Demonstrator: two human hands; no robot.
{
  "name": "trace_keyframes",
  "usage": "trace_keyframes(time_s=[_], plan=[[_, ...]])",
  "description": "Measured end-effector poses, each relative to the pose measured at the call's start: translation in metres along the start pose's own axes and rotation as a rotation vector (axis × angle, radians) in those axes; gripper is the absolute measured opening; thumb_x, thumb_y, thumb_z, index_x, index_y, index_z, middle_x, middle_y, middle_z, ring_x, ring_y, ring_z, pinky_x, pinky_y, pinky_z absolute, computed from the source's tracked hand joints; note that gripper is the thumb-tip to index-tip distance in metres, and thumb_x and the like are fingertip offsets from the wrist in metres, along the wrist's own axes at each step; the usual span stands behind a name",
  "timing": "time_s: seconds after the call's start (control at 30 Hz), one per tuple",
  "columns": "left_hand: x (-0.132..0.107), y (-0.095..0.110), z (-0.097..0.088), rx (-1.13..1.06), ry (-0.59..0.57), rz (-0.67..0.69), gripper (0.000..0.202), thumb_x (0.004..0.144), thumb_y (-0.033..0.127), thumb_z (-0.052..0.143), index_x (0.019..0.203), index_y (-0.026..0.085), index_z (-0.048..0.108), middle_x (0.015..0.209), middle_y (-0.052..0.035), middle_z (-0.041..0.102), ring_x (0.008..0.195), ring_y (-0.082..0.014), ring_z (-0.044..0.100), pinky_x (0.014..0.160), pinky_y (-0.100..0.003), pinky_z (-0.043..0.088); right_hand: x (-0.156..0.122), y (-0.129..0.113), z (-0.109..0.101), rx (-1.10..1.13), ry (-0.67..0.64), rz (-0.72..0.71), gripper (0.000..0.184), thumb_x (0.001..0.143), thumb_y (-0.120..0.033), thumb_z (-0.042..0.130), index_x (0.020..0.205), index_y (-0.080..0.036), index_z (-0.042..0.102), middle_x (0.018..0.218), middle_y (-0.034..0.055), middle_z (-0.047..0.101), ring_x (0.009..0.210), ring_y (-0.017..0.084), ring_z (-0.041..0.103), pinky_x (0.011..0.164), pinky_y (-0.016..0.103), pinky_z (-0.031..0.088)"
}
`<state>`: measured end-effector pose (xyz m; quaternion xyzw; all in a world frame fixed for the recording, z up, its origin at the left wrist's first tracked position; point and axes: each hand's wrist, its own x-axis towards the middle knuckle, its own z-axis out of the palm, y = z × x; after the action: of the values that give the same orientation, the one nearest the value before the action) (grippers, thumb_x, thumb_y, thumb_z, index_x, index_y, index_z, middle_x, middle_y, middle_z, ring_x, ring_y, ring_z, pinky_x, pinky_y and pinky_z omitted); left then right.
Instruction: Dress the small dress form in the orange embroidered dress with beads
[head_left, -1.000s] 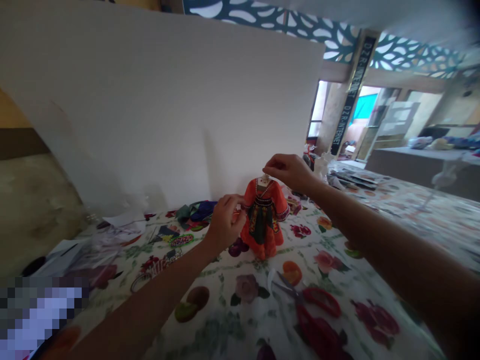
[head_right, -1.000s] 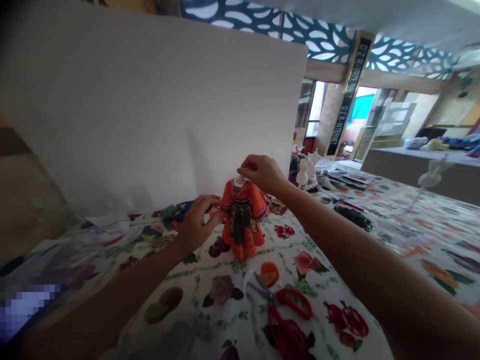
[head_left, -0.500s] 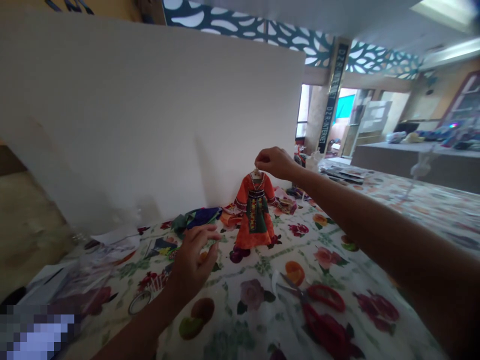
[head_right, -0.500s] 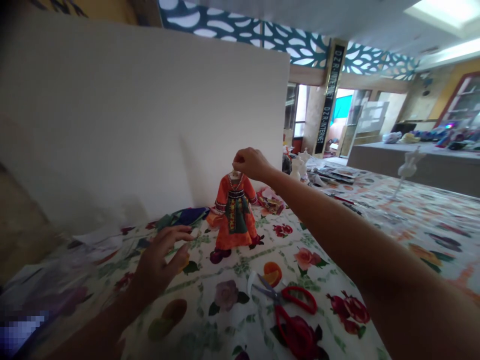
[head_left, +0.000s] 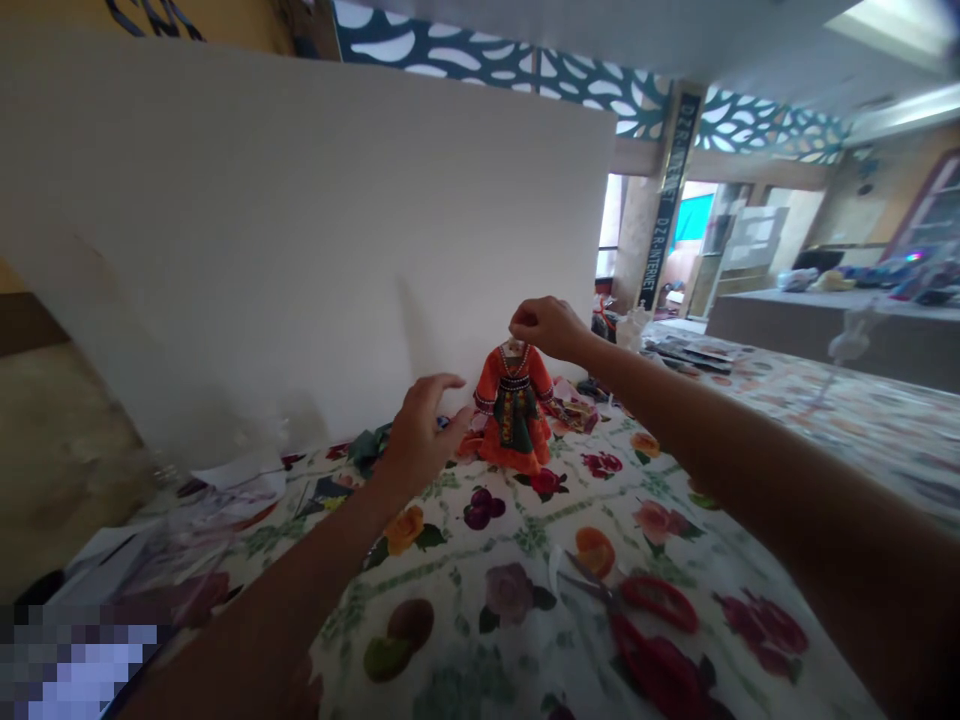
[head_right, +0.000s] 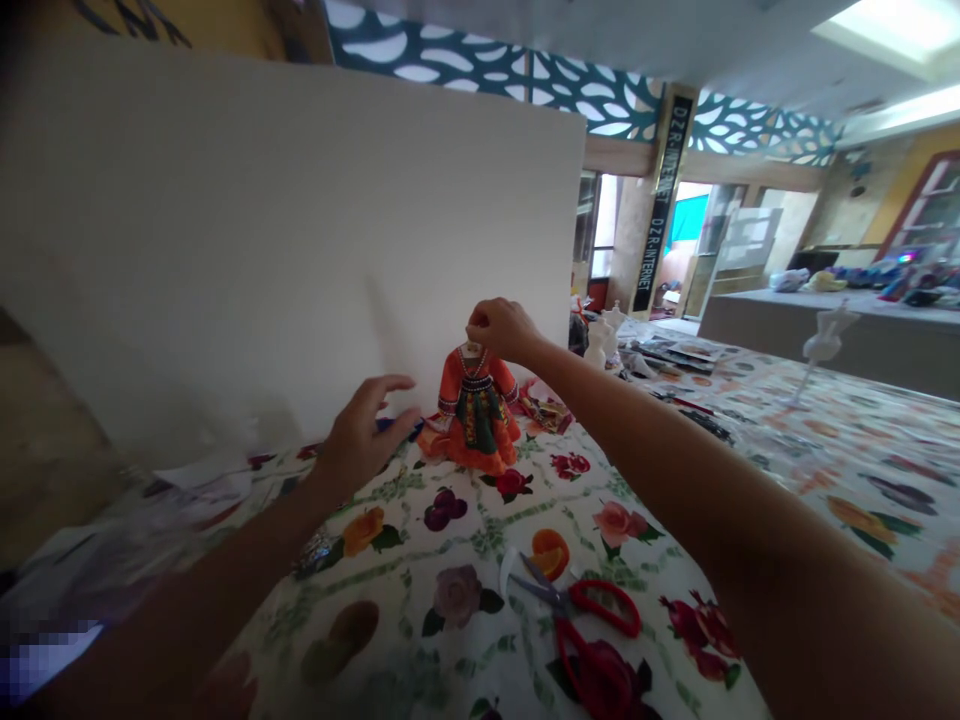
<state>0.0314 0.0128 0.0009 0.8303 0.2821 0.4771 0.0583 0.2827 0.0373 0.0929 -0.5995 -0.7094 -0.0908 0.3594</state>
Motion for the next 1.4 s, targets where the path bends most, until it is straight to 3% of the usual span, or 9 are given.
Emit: trace_keyframes(time_s=[0.2,0.47,0.73,0.9,1.03,1.1,1.2,1.3,1.4], plan=[[0.049,-0.008,0.029,-0.098,-0.137,-0.004,0.047,0.088,0.034,0.066,0.131,0.020,0.053,0.137,-0.0141,0.057,0.130,-0.0289,0.053,0.111,-0.051,0.043,-0.019,-0.004,-0.011,0.044,-0.031,-0.027,0.018,0.082,-0.024,0.062,0.087,-0.015,0.076,0.080,0.0073,0.073,0.070,0.016,0.059,0.065,0.031,0.040],[0.064,-0.014,0.035,-0.391,-0.445,-0.133,0.052,0.084,0.045,0.072,0.130,0.026,0.056,0.139,-0.0092,0.059,0.130,-0.0299,0.055,0.111,-0.053,0.042,-0.041,-0.006,-0.016,0.172,-0.038,-0.053,0.017,0.080,-0.026,0.063,0.082,-0.015,0.075,0.071,0.0034,0.069,0.063,0.013,0.055,0.063,0.029,0.039],[0.066,-0.005,0.039,-0.542,-0.457,-0.155,0.045,0.083,0.042,0.073,0.121,0.020,0.062,0.130,-0.0113,0.065,0.121,-0.0269,0.061,0.105,-0.048,0.048,-0.049,-0.011,-0.019,0.233,-0.046,-0.050,0.014,0.080,-0.025,0.064,0.081,-0.015,0.073,0.072,0.0036,0.070,0.065,0.013,0.057,0.064,0.029,0.039],[0.069,-0.002,0.041,-0.519,-0.440,-0.129,0.038,0.080,0.038,0.075,0.112,0.020,0.064,0.122,-0.0098,0.069,0.113,-0.0254,0.065,0.102,-0.048,0.050,-0.052,-0.011,-0.021,0.216,-0.044,-0.056,0.014,0.080,-0.025,0.063,0.081,-0.015,0.073,0.071,0.0031,0.069,0.063,0.012,0.056,0.064,0.029,0.039],[0.066,0.001,0.041,-0.436,-0.376,-0.132,0.041,0.081,0.037,0.075,0.116,0.022,0.061,0.126,-0.0101,0.067,0.118,-0.0254,0.063,0.101,-0.047,0.050,-0.053,-0.007,-0.021,0.231,-0.035,-0.049,0.014,0.080,-0.025,0.062,0.081,-0.015,0.073,0.072,0.0034,0.069,0.065,0.013,0.056,0.064,0.029,0.040],[0.062,0.006,0.037,-0.328,-0.249,-0.070,0.038,0.083,0.036,0.074,0.115,0.023,0.059,0.124,-0.0082,0.066,0.117,-0.0237,0.062,0.099,-0.043,0.051,-0.053,-0.006,-0.020,0.244,-0.035,-0.042,0.015,0.080,-0.025,0.062,0.082,-0.015,0.073,0.073,0.0037,0.070,0.066,0.013,0.057,0.064,0.029,0.039],[0.054,0.015,0.028,-0.083,-0.092,0.164,0.018,0.090,0.029,0.066,0.105,0.022,0.060,0.108,-0.0041,0.067,0.105,-0.0199,0.062,0.094,-0.038,0.050,-0.053,-0.004,-0.020,0.249,-0.035,-0.033,0.015,0.080,-0.027,0.063,0.082,-0.015,0.073,0.074,0.0038,0.070,0.067,0.013,0.057,0.065,0.029,0.040],[0.049,0.019,0.021,0.186,-0.158,0.416,0.010,0.093,0.018,0.057,0.101,0.021,0.062,0.101,-0.0052,0.065,0.098,-0.0219,0.059,0.087,-0.039,0.047,-0.053,-0.004,-0.019,0.243,-0.021,-0.037,0.015,0.080,-0.027,0.064,0.082,-0.015,0.073,0.074,0.0036,0.070,0.067,0.013,0.057,0.065,0.029,0.040],[0.049,0.020,0.020,0.372,-0.219,0.542,0.015,0.094,0.017,0.055,0.106,0.022,0.062,0.105,-0.0062,0.065,0.098,-0.0236,0.057,0.084,-0.039,0.044,-0.052,-0.005,-0.017,0.236,-0.006,-0.046,0.014,0.079,-0.025,0.064,0.081,-0.015,0.073,0.073,0.0032,0.069,0.066,0.013,0.057,0.065,0.028,0.040]])
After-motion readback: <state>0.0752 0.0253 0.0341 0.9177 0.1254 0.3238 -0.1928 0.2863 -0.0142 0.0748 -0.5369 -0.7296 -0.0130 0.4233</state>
